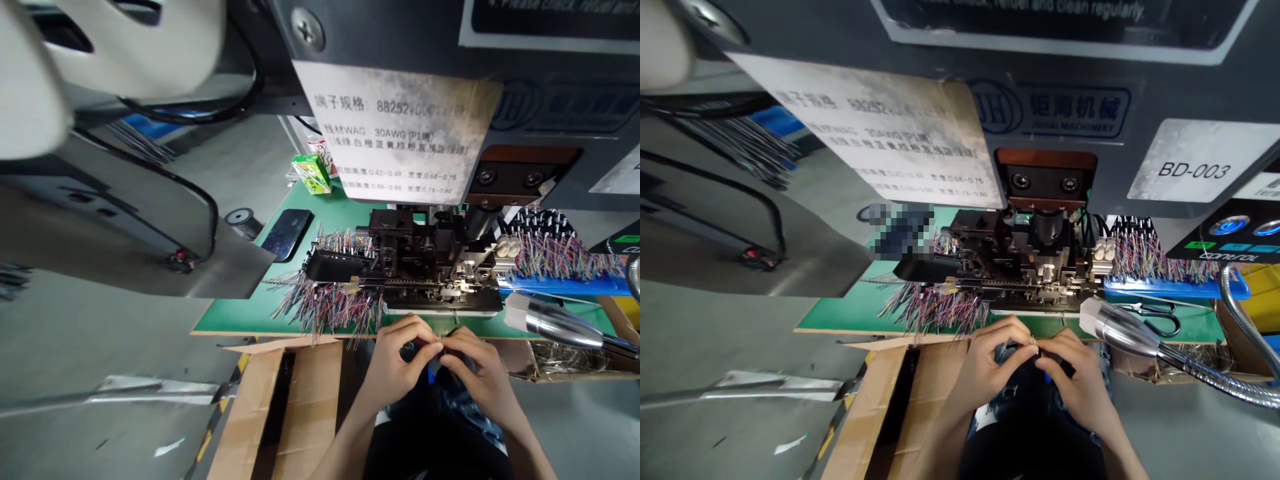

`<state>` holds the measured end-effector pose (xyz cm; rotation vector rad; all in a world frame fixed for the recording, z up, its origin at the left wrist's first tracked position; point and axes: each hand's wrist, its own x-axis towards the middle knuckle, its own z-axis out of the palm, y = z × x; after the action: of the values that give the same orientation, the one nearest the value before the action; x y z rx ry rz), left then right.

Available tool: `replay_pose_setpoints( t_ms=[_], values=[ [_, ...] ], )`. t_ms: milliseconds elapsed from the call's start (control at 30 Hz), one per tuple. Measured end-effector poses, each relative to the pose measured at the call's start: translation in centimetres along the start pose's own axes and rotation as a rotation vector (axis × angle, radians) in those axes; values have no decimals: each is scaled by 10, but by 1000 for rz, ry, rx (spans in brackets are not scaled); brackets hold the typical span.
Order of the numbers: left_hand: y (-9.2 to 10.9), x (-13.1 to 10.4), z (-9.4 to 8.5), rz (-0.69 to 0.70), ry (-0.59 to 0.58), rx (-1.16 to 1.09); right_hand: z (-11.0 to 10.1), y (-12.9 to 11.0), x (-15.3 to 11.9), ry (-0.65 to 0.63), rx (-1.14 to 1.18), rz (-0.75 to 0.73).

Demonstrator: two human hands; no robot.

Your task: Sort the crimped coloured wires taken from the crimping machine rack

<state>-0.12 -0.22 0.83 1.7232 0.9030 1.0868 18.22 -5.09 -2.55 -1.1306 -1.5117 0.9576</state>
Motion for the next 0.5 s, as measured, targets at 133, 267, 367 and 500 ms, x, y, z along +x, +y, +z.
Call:
replay_pose_setpoints(
  t_ms=[133, 267, 367, 500],
  values=[
    [-3, -2, 16, 64, 188, -117, 13, 1, -7, 133, 185, 145],
    [-5, -4, 28, 91, 298, -203, 21, 0, -10, 208, 338, 261],
    [-5, -5, 33, 71, 350, -242, 24, -1, -10, 245, 393, 291],
    [-5, -8, 35, 58, 382, -277, 24, 2, -8, 229, 425, 292]
  ],
)
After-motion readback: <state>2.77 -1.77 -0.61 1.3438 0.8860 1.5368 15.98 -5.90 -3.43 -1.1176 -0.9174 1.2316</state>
